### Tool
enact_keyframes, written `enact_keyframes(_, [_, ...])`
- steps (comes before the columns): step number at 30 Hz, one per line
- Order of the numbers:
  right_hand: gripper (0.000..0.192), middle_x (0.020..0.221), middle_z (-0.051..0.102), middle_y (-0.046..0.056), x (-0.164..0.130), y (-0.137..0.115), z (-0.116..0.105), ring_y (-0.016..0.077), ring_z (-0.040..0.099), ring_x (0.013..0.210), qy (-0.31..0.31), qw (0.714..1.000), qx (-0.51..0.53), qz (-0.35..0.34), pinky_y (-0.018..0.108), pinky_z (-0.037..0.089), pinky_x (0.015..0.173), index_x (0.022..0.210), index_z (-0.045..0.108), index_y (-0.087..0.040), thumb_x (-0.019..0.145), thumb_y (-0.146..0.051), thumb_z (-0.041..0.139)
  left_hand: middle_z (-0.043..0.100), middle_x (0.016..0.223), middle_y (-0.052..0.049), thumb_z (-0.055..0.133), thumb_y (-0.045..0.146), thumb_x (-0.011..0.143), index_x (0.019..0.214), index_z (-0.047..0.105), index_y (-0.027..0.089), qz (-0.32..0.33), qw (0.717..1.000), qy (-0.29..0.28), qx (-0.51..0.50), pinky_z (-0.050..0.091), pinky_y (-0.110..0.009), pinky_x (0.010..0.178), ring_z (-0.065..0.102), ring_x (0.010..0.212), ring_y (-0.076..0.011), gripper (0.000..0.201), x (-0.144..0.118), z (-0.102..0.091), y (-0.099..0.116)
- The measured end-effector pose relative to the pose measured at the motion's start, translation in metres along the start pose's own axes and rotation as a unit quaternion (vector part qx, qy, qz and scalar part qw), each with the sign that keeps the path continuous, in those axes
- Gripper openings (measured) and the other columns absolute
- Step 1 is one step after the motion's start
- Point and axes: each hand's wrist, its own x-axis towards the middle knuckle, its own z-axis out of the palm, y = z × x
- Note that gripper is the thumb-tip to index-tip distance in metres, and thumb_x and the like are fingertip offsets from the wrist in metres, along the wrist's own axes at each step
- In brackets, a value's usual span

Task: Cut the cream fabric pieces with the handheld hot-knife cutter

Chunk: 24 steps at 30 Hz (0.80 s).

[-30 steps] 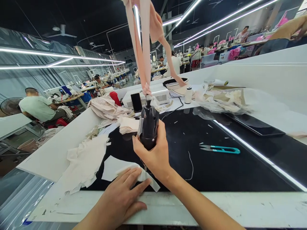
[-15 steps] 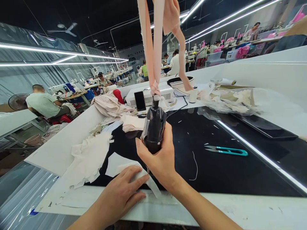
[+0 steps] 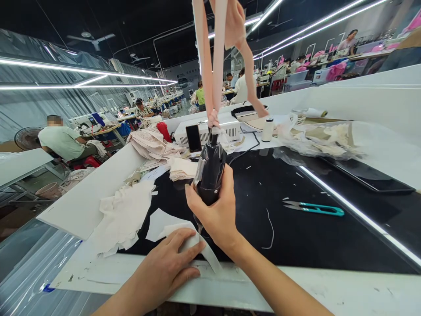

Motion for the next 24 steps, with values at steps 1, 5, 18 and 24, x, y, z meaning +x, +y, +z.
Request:
enact_keyframes(1, [0.038, 0.086, 0.062, -0.004, -0.0003, 0.0008, 0.0006, 0.0186, 0.062, 0.073, -0.003, 1.0, 0.0, -0.001, 0.038, 0.055, 0.069, 0.103, 0.048, -0.03, 0.082, -0.029, 0.08, 0.062, 0.143, -0.017, 0.082, 0.034, 0.097, 0.146, 0.06, 0.02, 0.0, 1.0, -0.001, -0.001, 0.062, -0.05, 0.109, 0.065, 0.131, -0.0349, 0.055, -0.0001, 0.0002, -0.0001])
enact_keyframes(5, [0.036, 0.089, 0.062, -0.003, -0.001, 0.0024, 0.0016, 0.019, 0.062, 0.076, 0.0, 1.0, -0.017, -0.002, 0.037, 0.054, 0.068, 0.104, 0.049, -0.029, 0.083, -0.028, 0.078, 0.062, 0.144, -0.017, 0.082, 0.034, 0.098, 0.145, 0.06, 0.021, 0.0, 1.0, 0.002, -0.001, 0.061, -0.05, 0.11, 0.064, 0.132, -0.0346, 0.054, -0.0006, 0.0018, -0.0008])
enact_keyframes(18, [0.037, 0.09, 0.061, -0.003, 0.0019, 0.009, 0.0062, 0.0183, 0.061, 0.075, -0.006, 1.0, -0.001, -0.008, 0.035, 0.054, 0.067, 0.107, 0.051, -0.029, 0.083, -0.03, 0.079, 0.062, 0.145, -0.016, 0.079, 0.034, 0.1, 0.144, 0.061, 0.023, -0.004, 1.0, 0.015, -0.012, 0.061, -0.047, 0.11, 0.064, 0.133, -0.0328, 0.049, -0.0014, 0.0038, -0.0007])
enact_keyframes(24, [0.037, 0.093, 0.062, -0.002, 0.0021, 0.0096, 0.0073, 0.0187, 0.061, 0.079, -0.005, 1.0, -0.016, -0.001, 0.035, 0.054, 0.068, 0.109, 0.052, -0.028, 0.083, -0.03, 0.078, 0.063, 0.146, -0.016, 0.08, 0.038, 0.1, 0.144, 0.062, 0.022, 0.0, 1.0, 0.013, -0.018, 0.06, -0.049, 0.111, 0.064, 0.134, -0.0332, 0.05, -0.0001, -0.0011, -0.0007])
